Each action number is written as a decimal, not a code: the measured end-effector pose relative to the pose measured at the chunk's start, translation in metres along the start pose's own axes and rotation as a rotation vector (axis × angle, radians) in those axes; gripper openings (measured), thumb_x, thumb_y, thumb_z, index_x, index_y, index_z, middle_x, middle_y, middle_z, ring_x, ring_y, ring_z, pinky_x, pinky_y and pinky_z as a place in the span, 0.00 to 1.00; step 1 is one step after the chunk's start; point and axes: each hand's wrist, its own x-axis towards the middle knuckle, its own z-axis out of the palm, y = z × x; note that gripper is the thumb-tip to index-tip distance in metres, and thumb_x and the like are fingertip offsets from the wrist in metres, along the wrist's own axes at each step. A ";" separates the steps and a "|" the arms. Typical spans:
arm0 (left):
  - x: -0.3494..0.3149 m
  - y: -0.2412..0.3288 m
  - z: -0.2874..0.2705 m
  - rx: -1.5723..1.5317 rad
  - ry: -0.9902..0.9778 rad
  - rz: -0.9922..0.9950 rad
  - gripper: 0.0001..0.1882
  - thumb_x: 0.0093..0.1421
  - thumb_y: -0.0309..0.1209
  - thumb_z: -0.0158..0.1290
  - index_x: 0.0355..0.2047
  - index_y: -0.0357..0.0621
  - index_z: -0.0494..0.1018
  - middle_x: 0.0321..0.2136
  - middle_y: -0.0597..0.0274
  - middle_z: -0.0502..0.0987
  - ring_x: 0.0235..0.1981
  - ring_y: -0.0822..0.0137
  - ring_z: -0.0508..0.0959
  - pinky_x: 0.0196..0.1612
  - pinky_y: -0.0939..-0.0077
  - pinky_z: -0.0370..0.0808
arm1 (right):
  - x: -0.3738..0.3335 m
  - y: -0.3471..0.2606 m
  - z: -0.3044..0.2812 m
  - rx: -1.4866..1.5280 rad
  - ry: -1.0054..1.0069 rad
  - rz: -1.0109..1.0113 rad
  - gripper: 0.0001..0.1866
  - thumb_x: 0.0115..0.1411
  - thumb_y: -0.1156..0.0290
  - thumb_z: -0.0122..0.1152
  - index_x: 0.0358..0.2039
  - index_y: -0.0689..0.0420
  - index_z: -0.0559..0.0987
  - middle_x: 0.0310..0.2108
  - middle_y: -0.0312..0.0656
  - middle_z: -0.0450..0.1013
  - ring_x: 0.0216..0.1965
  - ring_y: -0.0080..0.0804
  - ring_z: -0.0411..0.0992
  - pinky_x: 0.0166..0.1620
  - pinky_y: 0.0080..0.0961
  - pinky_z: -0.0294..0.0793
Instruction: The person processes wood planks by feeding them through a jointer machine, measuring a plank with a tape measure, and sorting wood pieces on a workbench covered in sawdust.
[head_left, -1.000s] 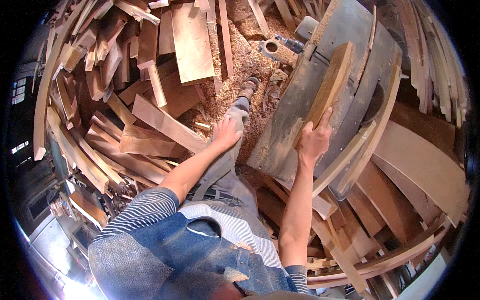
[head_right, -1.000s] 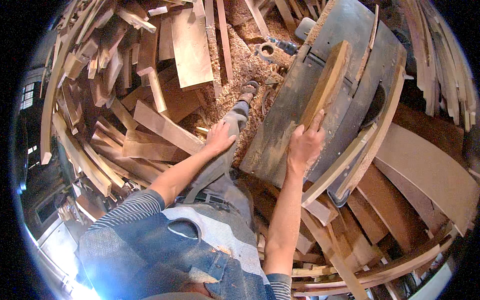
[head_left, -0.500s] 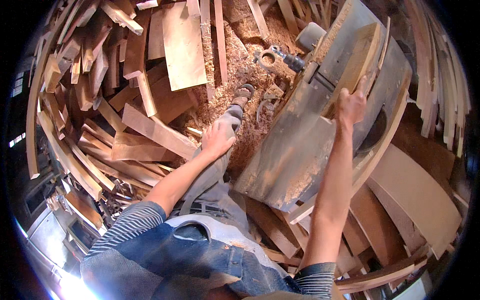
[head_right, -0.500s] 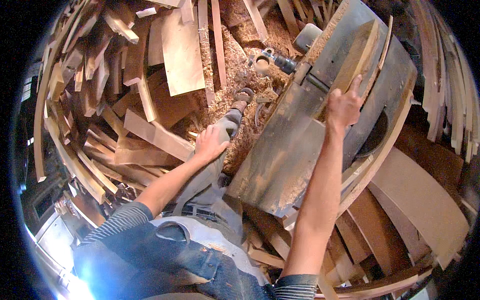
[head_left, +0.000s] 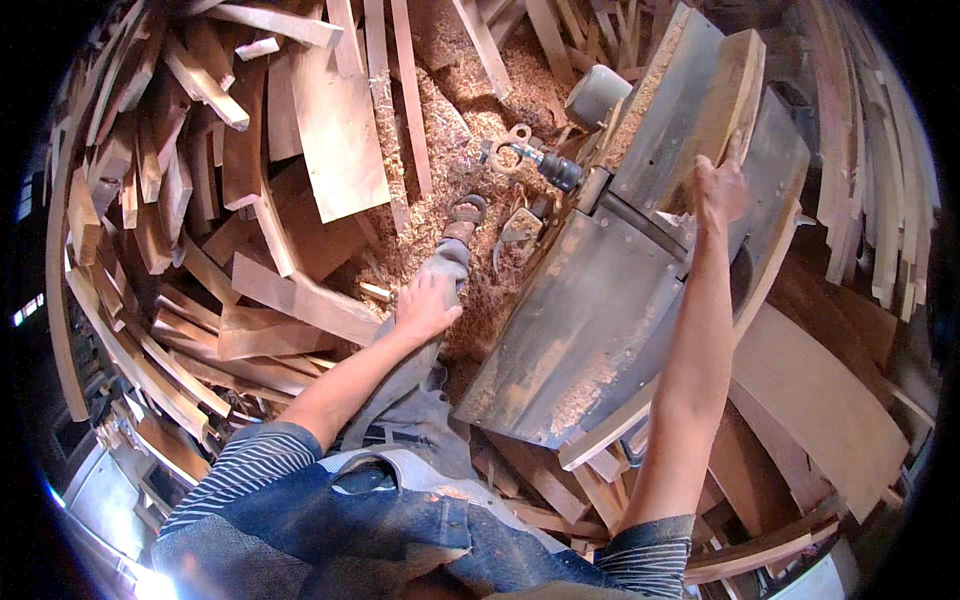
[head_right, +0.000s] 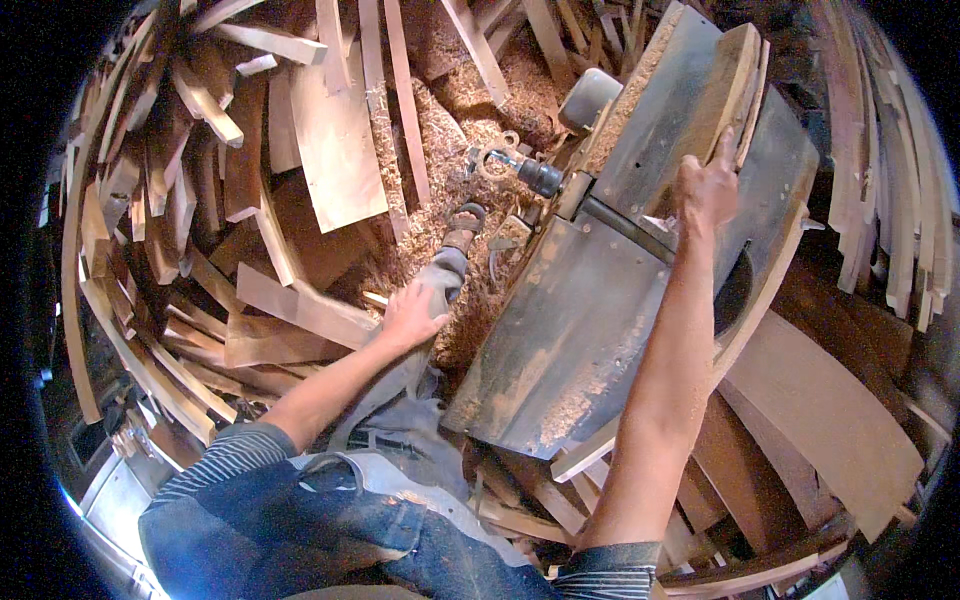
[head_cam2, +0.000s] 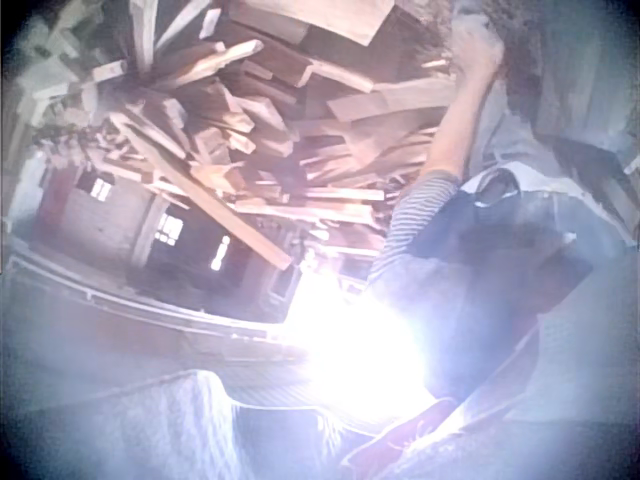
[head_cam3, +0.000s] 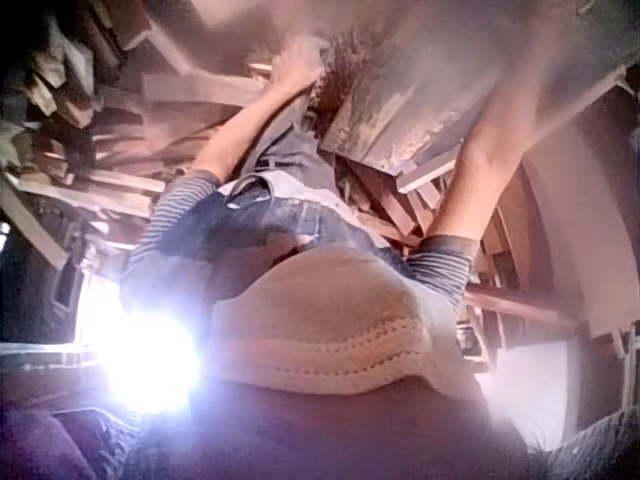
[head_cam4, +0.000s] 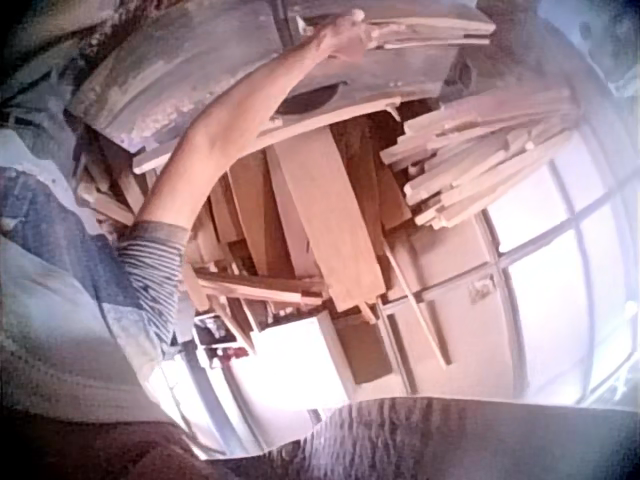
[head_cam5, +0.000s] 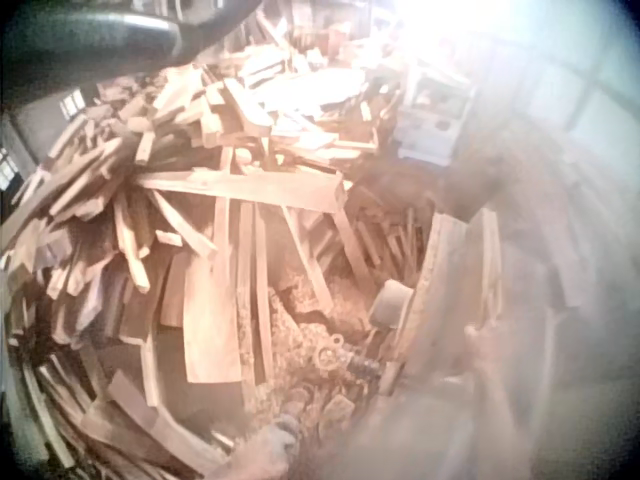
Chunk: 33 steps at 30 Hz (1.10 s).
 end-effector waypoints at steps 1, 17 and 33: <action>-0.003 0.001 0.000 0.014 -0.047 0.009 0.34 0.56 0.54 0.63 0.54 0.43 0.72 0.53 0.48 0.70 0.59 0.47 0.71 0.58 0.48 0.69 | -0.005 0.001 -0.002 0.011 -0.015 -0.003 0.41 0.53 0.62 0.57 0.72 0.41 0.66 0.46 0.58 0.81 0.45 0.55 0.81 0.49 0.49 0.79; -0.085 -0.018 0.073 -0.037 0.100 0.074 0.35 0.54 0.50 0.63 0.58 0.48 0.71 0.63 0.45 0.66 0.65 0.44 0.67 0.64 0.44 0.65 | -0.457 0.059 -0.049 0.066 0.020 0.010 0.42 0.57 0.68 0.61 0.74 0.41 0.62 0.45 0.58 0.74 0.40 0.60 0.76 0.42 0.49 0.80; -0.069 -0.026 0.082 -0.069 0.170 -0.050 0.35 0.52 0.52 0.64 0.56 0.46 0.72 0.55 0.51 0.71 0.57 0.46 0.73 0.59 0.48 0.71 | -0.375 0.039 -0.042 0.091 -0.026 0.067 0.44 0.56 0.65 0.61 0.74 0.38 0.61 0.39 0.57 0.74 0.37 0.57 0.77 0.40 0.50 0.78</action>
